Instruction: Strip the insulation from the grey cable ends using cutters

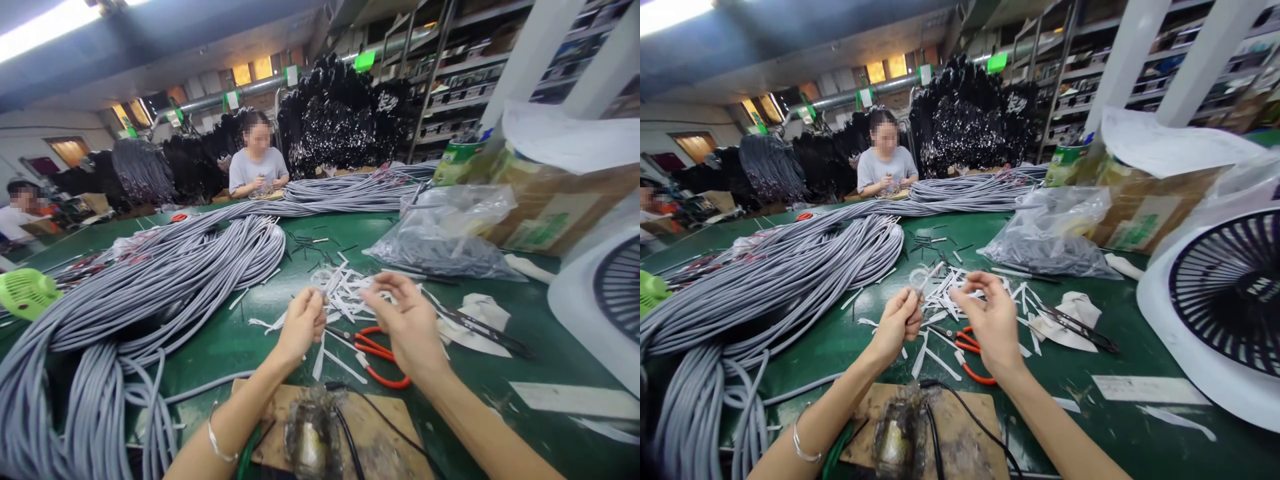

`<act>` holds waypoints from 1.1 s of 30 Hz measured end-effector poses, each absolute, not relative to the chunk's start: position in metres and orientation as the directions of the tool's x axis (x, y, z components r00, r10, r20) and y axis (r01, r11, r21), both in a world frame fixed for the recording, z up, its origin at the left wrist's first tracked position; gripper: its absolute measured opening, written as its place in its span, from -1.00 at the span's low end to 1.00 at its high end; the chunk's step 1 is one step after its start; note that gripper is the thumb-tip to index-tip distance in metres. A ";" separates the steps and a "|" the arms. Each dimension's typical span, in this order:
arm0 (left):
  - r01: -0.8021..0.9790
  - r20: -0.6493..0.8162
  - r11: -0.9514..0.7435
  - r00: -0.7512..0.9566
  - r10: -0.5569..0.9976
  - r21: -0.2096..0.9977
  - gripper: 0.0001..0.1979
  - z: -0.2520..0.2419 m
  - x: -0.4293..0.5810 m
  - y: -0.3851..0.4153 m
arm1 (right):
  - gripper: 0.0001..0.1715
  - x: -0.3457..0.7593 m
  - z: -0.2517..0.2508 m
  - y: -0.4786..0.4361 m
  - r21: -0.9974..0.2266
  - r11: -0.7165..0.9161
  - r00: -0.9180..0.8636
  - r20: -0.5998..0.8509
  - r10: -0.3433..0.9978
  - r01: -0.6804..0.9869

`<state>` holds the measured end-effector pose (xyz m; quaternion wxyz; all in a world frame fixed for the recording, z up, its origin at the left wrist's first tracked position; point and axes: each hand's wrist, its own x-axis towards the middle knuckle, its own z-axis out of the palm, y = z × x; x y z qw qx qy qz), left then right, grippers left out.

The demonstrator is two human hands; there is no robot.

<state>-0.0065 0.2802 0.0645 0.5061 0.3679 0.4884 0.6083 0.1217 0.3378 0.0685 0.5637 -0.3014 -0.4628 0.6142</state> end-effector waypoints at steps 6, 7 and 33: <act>-0.169 -0.035 0.008 -0.158 0.987 0.986 -0.49 0.067 0.001 0.275 | -0.39 0.113 0.059 0.332 -0.963 0.014 -0.369 0.117 0.922 -0.269; -0.149 -0.028 0.004 -0.163 0.986 0.989 -0.50 0.067 0.001 0.274 | -0.39 0.113 0.059 0.331 -0.963 0.018 -0.365 0.119 0.923 -0.269; 0.532 0.421 -0.296 -0.127 0.898 0.794 -0.79 0.066 -0.002 0.263 | -0.73 0.118 0.057 0.335 -0.958 0.154 -0.303 0.225 0.926 -0.241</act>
